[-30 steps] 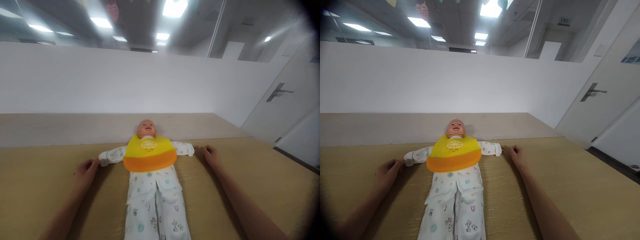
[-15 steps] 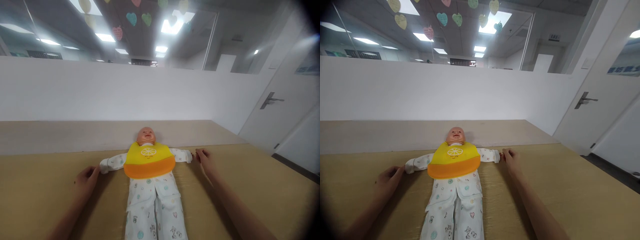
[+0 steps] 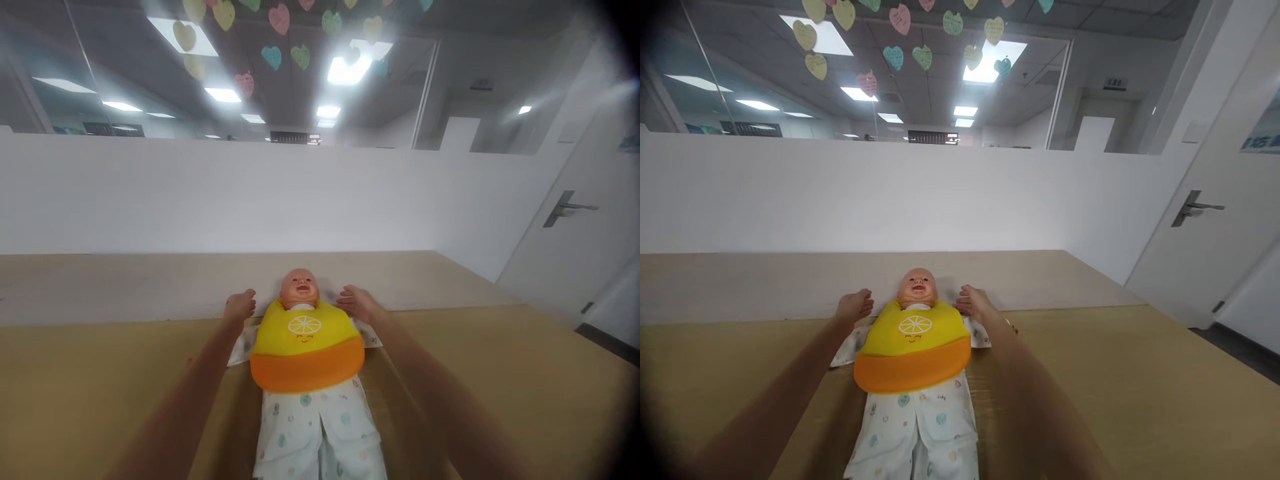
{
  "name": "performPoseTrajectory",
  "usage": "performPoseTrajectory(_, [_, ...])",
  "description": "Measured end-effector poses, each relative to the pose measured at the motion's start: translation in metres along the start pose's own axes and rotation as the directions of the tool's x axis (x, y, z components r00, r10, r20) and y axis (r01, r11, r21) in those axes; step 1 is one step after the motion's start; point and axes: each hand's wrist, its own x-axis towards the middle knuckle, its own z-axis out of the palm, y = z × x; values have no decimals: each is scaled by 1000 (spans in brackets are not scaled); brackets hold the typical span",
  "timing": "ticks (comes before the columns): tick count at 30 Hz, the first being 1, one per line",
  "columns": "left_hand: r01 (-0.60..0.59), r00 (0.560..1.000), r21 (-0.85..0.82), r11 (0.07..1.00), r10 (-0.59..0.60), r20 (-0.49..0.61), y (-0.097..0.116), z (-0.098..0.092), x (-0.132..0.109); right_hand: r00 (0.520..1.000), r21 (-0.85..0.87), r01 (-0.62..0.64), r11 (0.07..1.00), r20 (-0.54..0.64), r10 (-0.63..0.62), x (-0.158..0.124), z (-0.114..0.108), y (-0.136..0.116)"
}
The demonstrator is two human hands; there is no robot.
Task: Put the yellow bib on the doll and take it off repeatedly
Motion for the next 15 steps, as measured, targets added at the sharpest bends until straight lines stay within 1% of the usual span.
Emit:
performPoseTrajectory(1, [68, 997, -44, 997, -66, 49, 3, 6, 6, 999, -26, -33, 999, 12, 33, 5, 5, -1])
performPoseTrajectory(3, [192, 969, -116, 975, -170, 177, 7, 16, 14, 994, -66, -85, 994, 63, 90, 12, 14, -3])
performPoseTrajectory(6, [314, 892, -177, 933, -226, 391, 7, 29, 21, 975, -91, -130, 987, 169, 144, 22, 29, -2])
performPoseTrajectory(8, [371, 831, -198, 907, -228, 508, 3, 35, 25, 953, -82, -159, 984, 248, 175, 27, 39, 2])
performPoseTrajectory(11, [418, 758, -227, 880, -200, 621, -5, 37, 28, 921, -33, -183, 983, 345, 183, 34, 50, 8])
performPoseTrajectory(13, [430, 721, -271, 861, -148, 677, -10, 34, 28, 924, 2, -167, 986, 348, 156, 36, 53, 12])
performPoseTrajectory(15, [434, 700, -327, 840, -85, 709, -12, 31, 25, 940, 27, -108, 994, 329, 94, 37, 54, 15])
